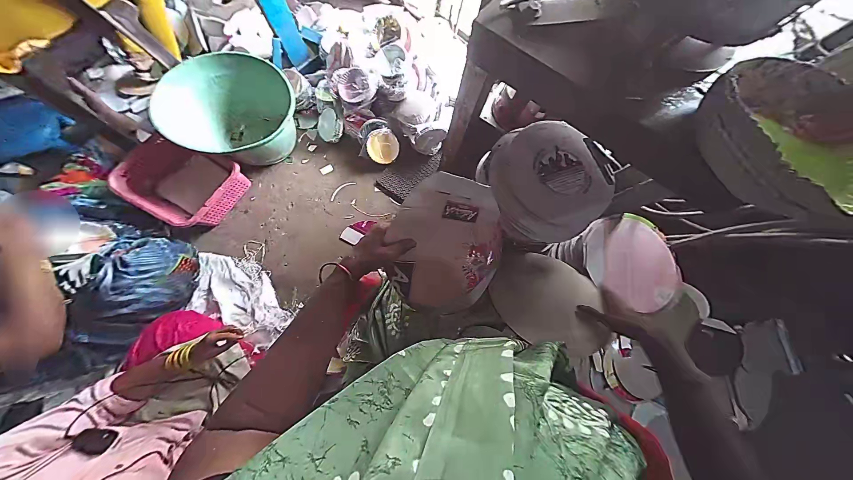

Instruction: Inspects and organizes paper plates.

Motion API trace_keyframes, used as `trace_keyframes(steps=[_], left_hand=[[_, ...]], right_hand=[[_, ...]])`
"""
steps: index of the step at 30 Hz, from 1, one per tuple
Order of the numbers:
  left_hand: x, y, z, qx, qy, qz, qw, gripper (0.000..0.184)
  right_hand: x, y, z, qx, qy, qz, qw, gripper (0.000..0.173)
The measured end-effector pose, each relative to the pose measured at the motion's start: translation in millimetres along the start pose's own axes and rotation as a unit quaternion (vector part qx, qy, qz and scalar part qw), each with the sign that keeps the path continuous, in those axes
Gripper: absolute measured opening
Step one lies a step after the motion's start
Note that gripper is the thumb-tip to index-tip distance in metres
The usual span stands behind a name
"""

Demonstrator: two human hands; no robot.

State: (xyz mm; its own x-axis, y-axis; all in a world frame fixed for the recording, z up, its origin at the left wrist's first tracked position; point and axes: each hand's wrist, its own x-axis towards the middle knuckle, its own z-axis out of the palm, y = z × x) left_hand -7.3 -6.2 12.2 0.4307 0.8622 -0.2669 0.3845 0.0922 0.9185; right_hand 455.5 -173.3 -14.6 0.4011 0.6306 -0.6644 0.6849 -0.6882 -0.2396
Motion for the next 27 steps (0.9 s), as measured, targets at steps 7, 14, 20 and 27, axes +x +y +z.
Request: trace_keyframes(steps=[7, 14, 20, 27], left_hand=[[-5, 18, 5, -0.116, 0.106, -0.118, 0.98, 0.018], [1, 17, 4, -0.209, 0.12, -0.123, 0.963, 0.012], [6, 12, 0, -0.284, 0.093, -0.133, 0.945, 0.045], [5, -9, -12, -0.017, 0.083, -0.129, 0.988, 0.051]], right_hand=[[-26, 16, 9, 0.265, 0.056, -0.059, 0.961, 0.038], [-154, -90, -40, -0.002, 0.406, -0.339, 0.849, 0.029], [-88, -161, 73, -0.053, 0.196, -0.628, 0.751, 0.029], [-83, -166, 67, -0.088, -0.082, -0.561, 0.819, 0.058]])
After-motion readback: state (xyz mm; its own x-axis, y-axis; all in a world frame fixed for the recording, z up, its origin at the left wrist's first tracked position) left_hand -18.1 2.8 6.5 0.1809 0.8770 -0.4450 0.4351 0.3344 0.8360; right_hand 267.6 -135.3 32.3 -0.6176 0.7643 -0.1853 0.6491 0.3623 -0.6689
